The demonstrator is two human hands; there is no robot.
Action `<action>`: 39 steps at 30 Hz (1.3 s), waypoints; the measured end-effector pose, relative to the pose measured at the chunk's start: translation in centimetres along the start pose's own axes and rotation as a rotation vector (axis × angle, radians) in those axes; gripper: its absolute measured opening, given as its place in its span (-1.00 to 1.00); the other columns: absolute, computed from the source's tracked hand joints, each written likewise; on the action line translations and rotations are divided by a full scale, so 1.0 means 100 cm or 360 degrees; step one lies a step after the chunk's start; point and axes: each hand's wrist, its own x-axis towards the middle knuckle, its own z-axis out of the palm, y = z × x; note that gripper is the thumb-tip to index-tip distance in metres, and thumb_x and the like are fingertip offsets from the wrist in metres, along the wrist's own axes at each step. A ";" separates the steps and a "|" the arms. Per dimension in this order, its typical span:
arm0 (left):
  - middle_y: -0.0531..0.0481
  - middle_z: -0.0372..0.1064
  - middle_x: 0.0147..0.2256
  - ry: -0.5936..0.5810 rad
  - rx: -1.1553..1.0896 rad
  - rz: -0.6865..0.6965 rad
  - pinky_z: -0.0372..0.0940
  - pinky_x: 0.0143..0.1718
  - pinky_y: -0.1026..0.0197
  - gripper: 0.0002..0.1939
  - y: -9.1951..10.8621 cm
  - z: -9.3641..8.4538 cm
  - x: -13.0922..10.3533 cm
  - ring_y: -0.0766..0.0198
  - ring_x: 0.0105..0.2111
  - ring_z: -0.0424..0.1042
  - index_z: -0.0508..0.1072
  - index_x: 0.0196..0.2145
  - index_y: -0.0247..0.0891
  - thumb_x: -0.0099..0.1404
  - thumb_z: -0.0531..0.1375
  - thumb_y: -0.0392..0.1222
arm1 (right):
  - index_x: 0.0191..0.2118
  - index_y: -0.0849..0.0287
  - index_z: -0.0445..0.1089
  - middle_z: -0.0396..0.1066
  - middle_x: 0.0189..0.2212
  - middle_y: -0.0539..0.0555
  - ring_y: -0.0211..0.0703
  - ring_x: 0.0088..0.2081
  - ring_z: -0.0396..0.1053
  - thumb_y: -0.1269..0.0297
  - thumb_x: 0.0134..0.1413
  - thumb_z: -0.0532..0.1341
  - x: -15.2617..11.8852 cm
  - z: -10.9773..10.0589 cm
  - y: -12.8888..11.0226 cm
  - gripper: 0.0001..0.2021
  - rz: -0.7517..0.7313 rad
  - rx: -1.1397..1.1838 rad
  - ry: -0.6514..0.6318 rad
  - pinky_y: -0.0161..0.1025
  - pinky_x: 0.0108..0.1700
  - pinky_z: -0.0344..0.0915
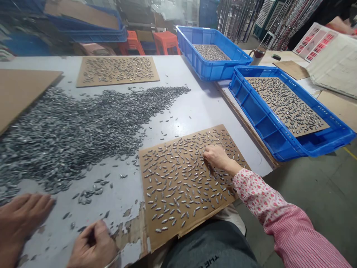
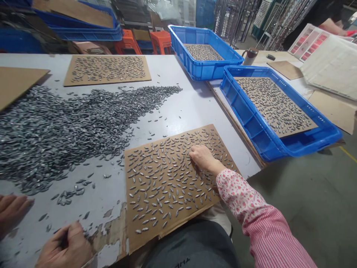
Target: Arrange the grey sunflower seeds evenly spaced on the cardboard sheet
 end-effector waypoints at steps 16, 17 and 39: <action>0.00 0.31 -0.53 0.0130 0.0116 0.0071 0.29 -0.37 0.15 -0.67 0.014 -0.001 -0.002 0.23 -0.50 0.33 0.49 -0.39 -0.31 0.08 0.16 0.04 | -0.32 0.28 0.40 0.34 -0.29 0.22 -0.10 -0.25 0.25 0.48 0.12 0.07 0.000 -0.003 -0.003 -0.84 -0.0050 -0.0104 -0.0003 -0.23 -0.25 0.06; -0.01 0.31 -0.52 0.0130 0.0116 0.0070 0.29 -0.37 0.15 -0.67 0.014 -0.001 -0.002 0.23 -0.50 0.33 0.49 -0.39 -0.31 0.08 0.16 0.04 | -0.32 0.28 0.41 0.34 -0.29 0.21 -0.10 -0.25 0.25 0.48 0.11 0.07 0.000 -0.003 -0.003 -0.84 -0.0047 -0.0102 -0.0004 -0.23 -0.26 0.06; -0.05 0.34 -0.54 0.0198 0.0122 0.0010 0.30 -0.33 0.10 -0.52 0.012 0.001 0.000 0.16 -0.46 0.35 0.53 -0.35 -0.35 0.04 0.14 0.16 | -0.32 0.19 0.45 0.35 -0.32 0.10 -0.20 -0.25 0.24 0.34 0.20 0.08 0.011 0.006 0.013 -0.80 0.0084 0.0031 0.0080 -0.31 -0.30 0.05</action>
